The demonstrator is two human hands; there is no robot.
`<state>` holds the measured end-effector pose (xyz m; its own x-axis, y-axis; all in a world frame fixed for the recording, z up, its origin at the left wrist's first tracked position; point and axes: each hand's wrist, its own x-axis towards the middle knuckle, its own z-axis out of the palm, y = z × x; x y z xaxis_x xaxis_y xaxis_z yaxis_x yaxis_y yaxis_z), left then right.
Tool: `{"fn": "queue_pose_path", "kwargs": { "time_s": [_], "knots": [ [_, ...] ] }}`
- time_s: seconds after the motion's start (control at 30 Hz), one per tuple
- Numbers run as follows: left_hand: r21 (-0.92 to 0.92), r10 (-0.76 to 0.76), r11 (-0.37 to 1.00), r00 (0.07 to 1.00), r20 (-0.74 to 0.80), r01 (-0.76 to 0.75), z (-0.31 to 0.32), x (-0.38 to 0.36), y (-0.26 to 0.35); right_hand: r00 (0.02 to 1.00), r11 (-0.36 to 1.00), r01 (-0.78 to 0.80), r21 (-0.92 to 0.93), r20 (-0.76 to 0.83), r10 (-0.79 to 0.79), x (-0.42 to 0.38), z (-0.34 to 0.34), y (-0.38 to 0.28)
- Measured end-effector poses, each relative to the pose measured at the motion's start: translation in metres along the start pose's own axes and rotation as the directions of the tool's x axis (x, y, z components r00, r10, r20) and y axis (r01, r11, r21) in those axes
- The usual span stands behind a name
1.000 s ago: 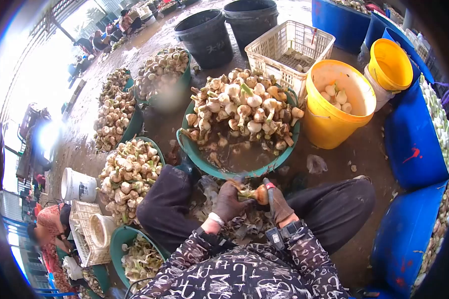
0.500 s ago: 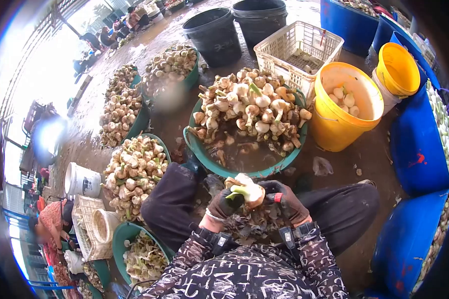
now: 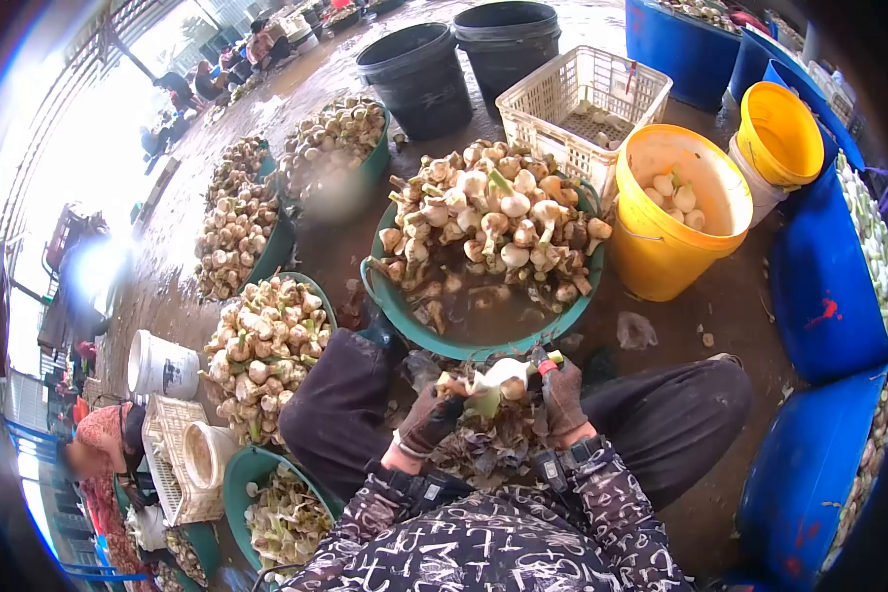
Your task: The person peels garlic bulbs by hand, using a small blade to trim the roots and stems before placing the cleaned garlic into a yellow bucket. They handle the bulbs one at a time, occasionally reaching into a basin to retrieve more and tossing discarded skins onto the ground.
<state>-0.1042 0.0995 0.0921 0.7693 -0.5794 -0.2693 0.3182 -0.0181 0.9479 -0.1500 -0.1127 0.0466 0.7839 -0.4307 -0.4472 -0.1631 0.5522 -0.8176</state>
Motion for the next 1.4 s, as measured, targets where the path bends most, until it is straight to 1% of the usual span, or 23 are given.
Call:
{"fn": "queue_pose_path", "kwargs": {
  "time_s": [0.1, 0.17, 0.27, 0.3, 0.33, 0.37, 0.4, 0.5, 0.53, 0.57, 0.6, 0.7, 0.73, 0.77, 0.8, 0.87, 0.9, 0.97, 1.03, 1.1, 1.23, 1.3, 1.4],
  "knots": [
    [-0.086, 0.184, 0.980, 0.982, 0.032, -0.180, -0.004, -0.017, 0.016, 0.991, 0.998, 0.064, 0.020, -0.121, -0.061, 0.024, -0.026, 0.020],
    [0.106, 0.131, 0.987, 0.984, -0.118, -0.119, 0.001, -0.030, 0.053, 0.966, 0.945, -0.150, 0.290, -0.159, 0.202, 0.031, -0.033, 0.009],
    [0.000, 0.242, 0.970, 0.968, -0.070, -0.243, -0.027, -0.028, 0.047, 0.957, 0.868, -0.257, 0.424, -0.011, 0.289, 0.030, -0.036, 0.004],
    [0.353, 0.175, 0.932, 0.956, -0.233, -0.085, -0.022, -0.029, 0.055, 0.948, 0.850, -0.295, 0.436, 0.021, 0.318, 0.026, -0.031, -0.005],
    [-0.126, 0.070, 0.986, 0.954, -0.293, -0.111, -0.021, -0.025, 0.059, 0.943, 0.825, -0.331, 0.459, 0.119, 0.312, 0.034, -0.034, 0.002],
    [-0.573, -0.055, 0.809, 0.954, -0.294, -0.130, -0.021, -0.023, 0.062, 0.943, 0.822, -0.328, 0.465, 0.116, 0.311, 0.030, -0.033, 0.000],
    [-0.621, 0.228, 0.741, 0.965, -0.129, -0.258, -0.021, -0.021, 0.065, 0.954, 0.839, -0.300, 0.453, 0.136, 0.268, 0.025, -0.032, -0.004],
    [-0.677, -0.003, 0.732, 0.994, 0.113, 0.079, -0.014, -0.016, 0.090, 0.960, 0.845, -0.279, 0.457, 0.152, 0.235, 0.029, -0.039, -0.002],
    [-0.242, -0.114, 0.955, 0.966, 0.232, 0.171, -0.026, -0.011, 0.074, 0.984, 0.917, -0.177, 0.358, 0.094, 0.153, 0.028, -0.045, 0.003],
    [0.254, -0.267, 0.947, 0.923, 0.276, 0.198, -0.044, -0.003, 0.050, 0.997, 0.966, -0.074, 0.248, 0.049, 0.063, 0.030, -0.045, 0.005],
    [0.584, -0.310, 0.808, 0.896, 0.318, 0.073, -0.044, 0.007, 0.030, 0.959, 0.943, -0.234, 0.236, -0.104, 0.264, 0.028, -0.038, -0.011],
    [0.985, -0.441, 0.170, 0.891, 0.110, -0.038, -0.022, 0.040, 0.009, 0.982, 0.974, -0.149, -0.173, -0.139, 0.125, 0.023, -0.022, -0.039],
    [0.953, -0.276, 0.302, 0.956, 0.099, -0.011, -0.035, 0.058, -0.011, 0.956, 0.831, 0.285, -0.477, 0.085, -0.280, 0.028, -0.035, -0.038],
    [0.902, -0.103, 0.431, 0.993, 0.063, -0.012, -0.049, 0.079, -0.030, 1.000, 0.974, -0.029, -0.226, 0.002, 0.030, 0.027, -0.033, -0.063],
    [0.961, -0.107, 0.266, 0.993, -0.055, 0.082, -0.052, 0.098, -0.024, 0.989, 0.892, 0.060, 0.449, -0.146, 0.007, 0.031, -0.012, -0.086],
    [0.983, -0.049, 0.038, 0.983, -0.177, 0.179, -0.066, 0.137, -0.019, 0.980, 0.672, -0.036, 0.740, 0.158, -0.121, 0.043, -0.045, -0.114],
    [0.983, -0.021, 0.038, 0.984, -0.178, 0.179, -0.076, 0.156, -0.022, 0.851, 0.728, -0.079, 0.681, 0.427, -0.307, 0.038, -0.034, -0.153],
    [0.978, -0.189, -0.193, 0.976, -0.111, 0.074, -0.099, 0.189, -0.040, 0.959, 0.790, 0.010, 0.613, 0.219, -0.182, 0.019, -0.012, -0.188],
    [0.996, -0.239, -0.078, 0.971, 0.010, -0.030, -0.131, 0.216, -0.082, 0.919, 0.861, -0.030, 0.508, 0.352, -0.176, 0.039, -0.021, -0.160],
    [0.992, -0.257, -0.044, 0.958, -0.127, 0.120, -0.147, 0.233, -0.112, 0.978, 0.985, 0.046, 0.166, 0.196, -0.078, 0.034, -0.019, -0.118],
    [0.980, -0.161, 0.125, 0.978, -0.133, 0.154, -0.137, 0.221, -0.108, 0.930, 0.947, -0.313, 0.071, 0.223, 0.291, 0.015, 0.003, -0.063],
    [0.922, -0.313, 0.176, 0.907, -0.281, 0.346, -0.099, 0.202, -0.049, 0.949, 0.974, -0.225, -0.008, 0.226, 0.221, 0.008, 0.016, -0.053],
    [0.882, -0.475, 0.322, 0.864, -0.165, 0.346, -0.076, 0.178, -0.038, 0.974, 0.988, -0.022, -0.152, 0.221, 0.056, 0.022, 0.000, -0.005]
  ]
}}
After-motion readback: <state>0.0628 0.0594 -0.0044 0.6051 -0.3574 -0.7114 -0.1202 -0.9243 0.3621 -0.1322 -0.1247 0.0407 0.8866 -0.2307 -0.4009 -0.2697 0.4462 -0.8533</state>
